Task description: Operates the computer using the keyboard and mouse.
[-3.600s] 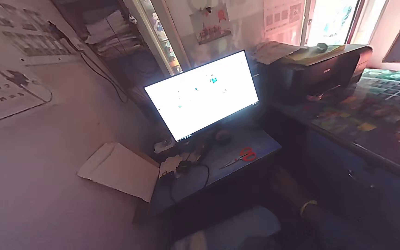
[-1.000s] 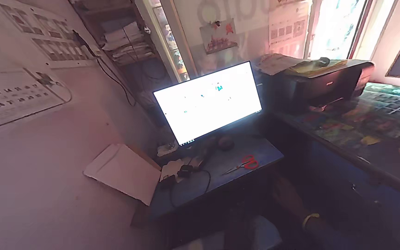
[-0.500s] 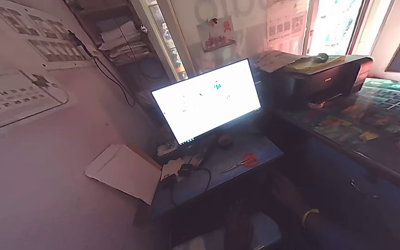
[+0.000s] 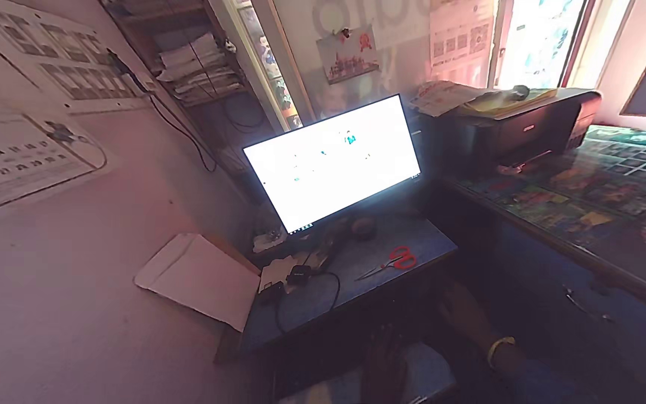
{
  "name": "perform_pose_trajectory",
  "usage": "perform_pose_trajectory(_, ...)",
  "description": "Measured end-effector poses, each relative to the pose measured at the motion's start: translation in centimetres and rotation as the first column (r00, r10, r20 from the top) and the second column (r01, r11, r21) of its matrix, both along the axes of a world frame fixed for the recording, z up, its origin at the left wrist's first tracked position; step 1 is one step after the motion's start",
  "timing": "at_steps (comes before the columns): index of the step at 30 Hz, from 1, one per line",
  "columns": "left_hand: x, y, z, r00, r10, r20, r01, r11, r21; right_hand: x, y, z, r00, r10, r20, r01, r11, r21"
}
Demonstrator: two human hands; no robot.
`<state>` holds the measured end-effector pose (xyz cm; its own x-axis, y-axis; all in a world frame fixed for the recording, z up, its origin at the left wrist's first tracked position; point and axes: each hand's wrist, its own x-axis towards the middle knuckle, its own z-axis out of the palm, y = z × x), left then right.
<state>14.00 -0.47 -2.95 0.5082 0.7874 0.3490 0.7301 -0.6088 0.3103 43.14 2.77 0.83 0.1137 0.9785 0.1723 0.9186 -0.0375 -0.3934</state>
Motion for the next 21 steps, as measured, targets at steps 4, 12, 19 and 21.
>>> perform_pose_trajectory(4, 0.0, 0.1, -0.1, 1.0, -0.007, 0.024, 0.007, 1.0, 0.013, 0.0, 0.0, -0.1, 1.0, 0.001, -0.009, -0.001, 1.0, 0.014)
perform_pose_trajectory(12, 0.0, 0.0, 0.1, 0.999, 0.001, 0.043, 0.001, 1.0, -0.031, -0.1, -0.1, 0.0, 1.0, -0.001, -0.013, 0.001, 1.0, 0.022)
perform_pose_trajectory(19, 0.7, -0.9, 3.3, 0.993, 0.109, -0.055, -0.117, 0.977, -0.177, -0.1, -0.2, -0.1, 1.0, 0.005, -0.013, -0.005, 0.999, 0.037)
perform_pose_trajectory(21, 1.2, -1.0, 4.9, 0.977, 0.171, -0.127, -0.197, 0.952, -0.233, -0.1, -0.2, -0.1, 1.0, 0.003, -0.024, -0.002, 0.999, 0.034)
